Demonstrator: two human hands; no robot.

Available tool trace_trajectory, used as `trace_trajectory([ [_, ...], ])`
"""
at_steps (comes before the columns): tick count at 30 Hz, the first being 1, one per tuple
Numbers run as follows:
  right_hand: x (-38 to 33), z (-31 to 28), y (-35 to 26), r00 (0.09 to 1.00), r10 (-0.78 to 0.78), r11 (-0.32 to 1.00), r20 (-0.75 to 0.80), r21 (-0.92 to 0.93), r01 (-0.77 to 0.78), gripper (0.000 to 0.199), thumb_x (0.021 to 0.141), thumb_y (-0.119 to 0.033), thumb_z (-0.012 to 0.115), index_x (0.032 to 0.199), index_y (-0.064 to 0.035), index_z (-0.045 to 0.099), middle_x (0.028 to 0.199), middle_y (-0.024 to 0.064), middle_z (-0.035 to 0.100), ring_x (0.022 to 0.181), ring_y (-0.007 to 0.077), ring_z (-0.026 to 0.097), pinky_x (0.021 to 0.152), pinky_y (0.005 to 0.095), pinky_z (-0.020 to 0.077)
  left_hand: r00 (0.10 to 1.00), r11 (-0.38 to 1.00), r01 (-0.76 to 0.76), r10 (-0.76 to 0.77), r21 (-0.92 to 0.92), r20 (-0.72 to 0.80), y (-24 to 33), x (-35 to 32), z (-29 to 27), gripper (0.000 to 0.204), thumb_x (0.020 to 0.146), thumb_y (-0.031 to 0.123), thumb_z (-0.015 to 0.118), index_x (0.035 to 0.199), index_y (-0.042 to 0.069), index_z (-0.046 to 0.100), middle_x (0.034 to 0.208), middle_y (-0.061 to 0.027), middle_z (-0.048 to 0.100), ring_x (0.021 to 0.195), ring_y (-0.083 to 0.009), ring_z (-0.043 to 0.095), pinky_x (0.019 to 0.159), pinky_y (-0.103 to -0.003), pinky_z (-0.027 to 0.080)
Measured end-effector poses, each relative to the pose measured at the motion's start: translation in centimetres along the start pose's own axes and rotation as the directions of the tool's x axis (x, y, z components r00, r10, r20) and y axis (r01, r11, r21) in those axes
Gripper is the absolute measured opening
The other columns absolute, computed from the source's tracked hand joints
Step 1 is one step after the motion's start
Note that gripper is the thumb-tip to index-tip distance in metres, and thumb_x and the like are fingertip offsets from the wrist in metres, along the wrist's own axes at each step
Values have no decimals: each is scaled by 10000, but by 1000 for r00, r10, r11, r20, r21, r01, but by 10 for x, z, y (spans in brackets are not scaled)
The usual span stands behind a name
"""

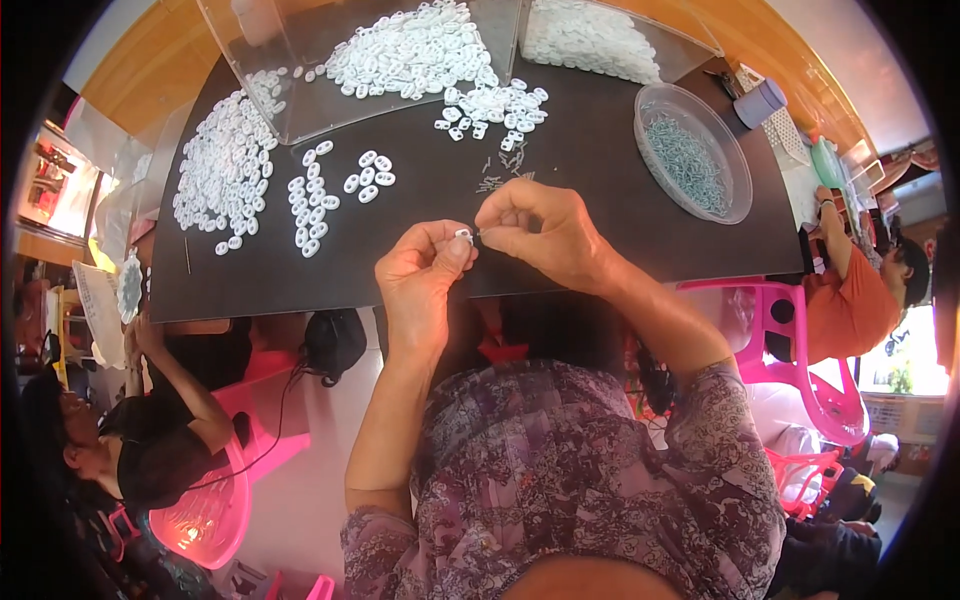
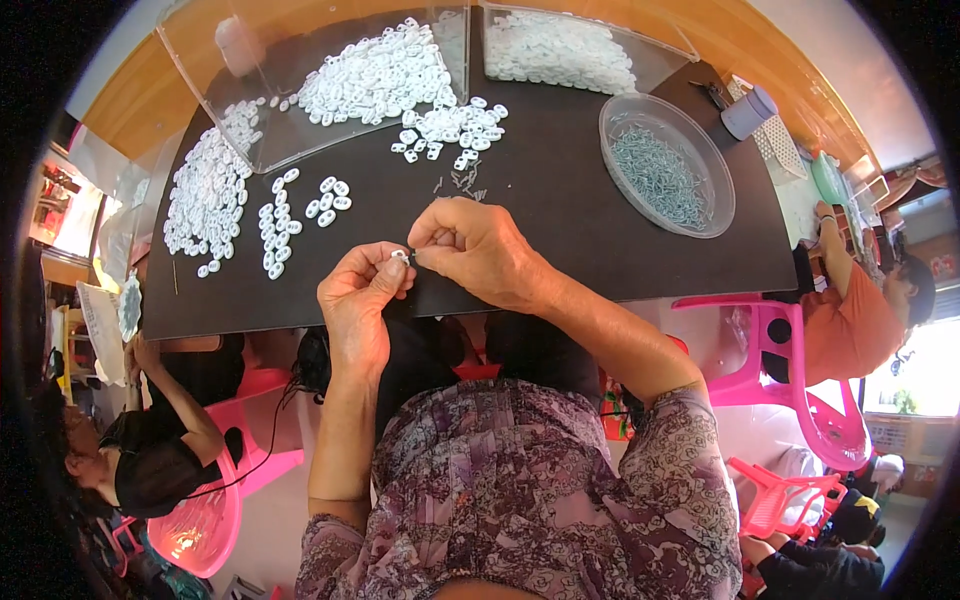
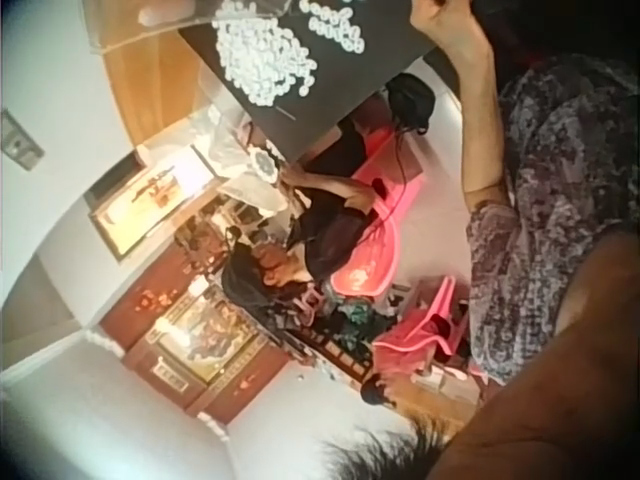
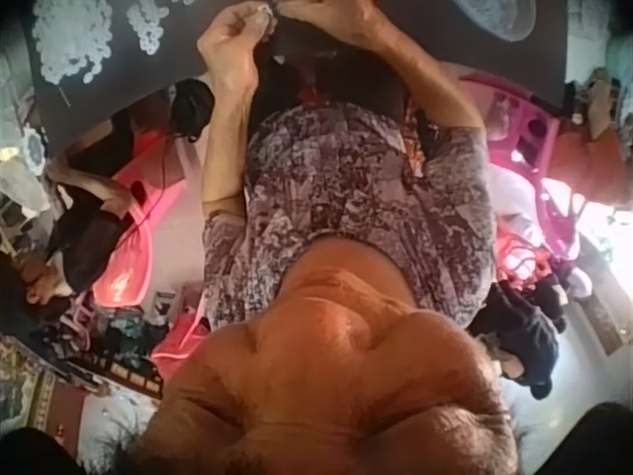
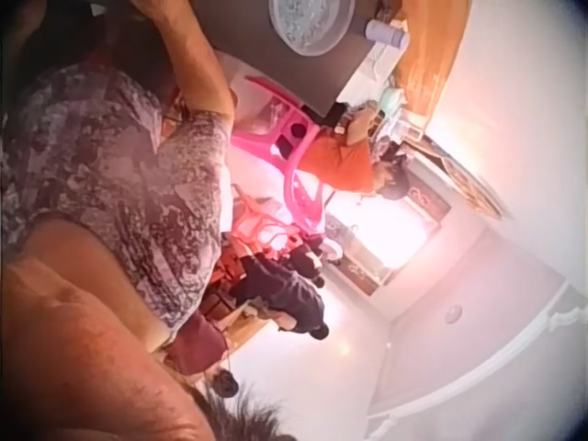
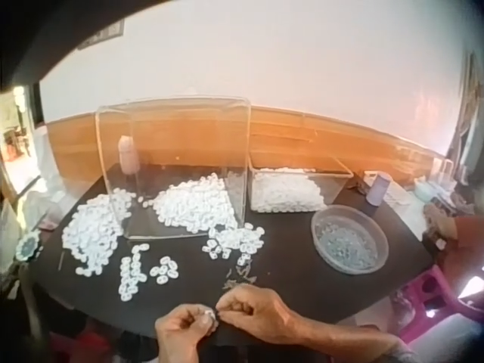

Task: Assembling small white plastic components by inserting metal pins at a manufacturing workbench.

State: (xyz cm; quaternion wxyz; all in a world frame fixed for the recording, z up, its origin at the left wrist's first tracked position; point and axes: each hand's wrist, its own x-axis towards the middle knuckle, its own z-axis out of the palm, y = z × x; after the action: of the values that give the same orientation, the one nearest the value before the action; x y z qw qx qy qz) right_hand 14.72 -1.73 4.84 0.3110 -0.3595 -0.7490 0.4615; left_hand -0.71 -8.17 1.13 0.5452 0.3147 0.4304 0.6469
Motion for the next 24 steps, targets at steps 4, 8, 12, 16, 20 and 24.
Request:
trace_trajectory([
  [4, -3, 5, 0, 1000, -3, 1000, -4, 7, 3, 124, 784, -81, 671, 878, -15, 625, 737, -18, 574, 662, 43, 491, 589, 211, 407, 1000, 1000, 13, -13, 0, 13, 2, -4, 2, 80, 838, 19, 622, 899, -34, 618, 782, -45, 617, 715, -97, 552, 675, -212, 438],
  [8, -6, 6, -1, 999, 37, 998, 7, 45, -37, 120, 786, -79, 668, 876, -13, 622, 740, -17, 575, 672, 47, 494, 599, 214, 412, 999, 1000, 3, -3, 3, 38, 1, -6, 0, 73, 841, 5, 613, 901, -36, 609, 799, -39, 609, 731, -93, 548, 694, -215, 443],
  [12, -6, 7, -1, 999, 50, 998, 0, 47, -50, 119, 785, -75, 670, 875, -14, 620, 743, -19, 575, 675, 44, 496, 605, 212, 414, 999, 1000, 5, -5, 11, 35, -1, -7, -1, 73, 844, 7, 610, 901, -38, 608, 801, -37, 606, 733, -92, 546, 698, -214, 443],
  [16, -7, 8, 1, 999, 38, 999, 3, 31, -38, 125, 783, -74, 673, 879, -14, 620, 743, -20, 575, 675, 41, 495, 604, 209, 413, 999, 1000, -2, 1, 29, 40, 0, -8, -1, 68, 846, 6, 607, 899, -37, 606, 796, -33, 601, 736, -89, 544, 705, -213, 443],
  [20, -7, 9, 0, 998, 58, 998, 2, 28, -58, 127, 783, -74, 673, 880, -14, 619, 742, -21, 574, 672, 40, 494, 601, 207, 413, 999, 998, -18, 16, 67, 37, -3, -8, -1, 52, 847, -5, 599, 891, -33, 606, 790, -28, 598, 733, -84, 543, 704, -209, 444],
  [24, -7, 9, -1, 999, 42, 999, 12, 11, -42, 120, 778, -65, 671, 874, -11, 621, 734, -17, 571, 665, 42, 491, 598, 209, 411, 999, 996, -52, 51, 72, 8, -3, -8, 1, 60, 844, 38, 619, 854, -21, 616, 730, -24, 590, 654, -85, 513, 605, -203, 399],
])
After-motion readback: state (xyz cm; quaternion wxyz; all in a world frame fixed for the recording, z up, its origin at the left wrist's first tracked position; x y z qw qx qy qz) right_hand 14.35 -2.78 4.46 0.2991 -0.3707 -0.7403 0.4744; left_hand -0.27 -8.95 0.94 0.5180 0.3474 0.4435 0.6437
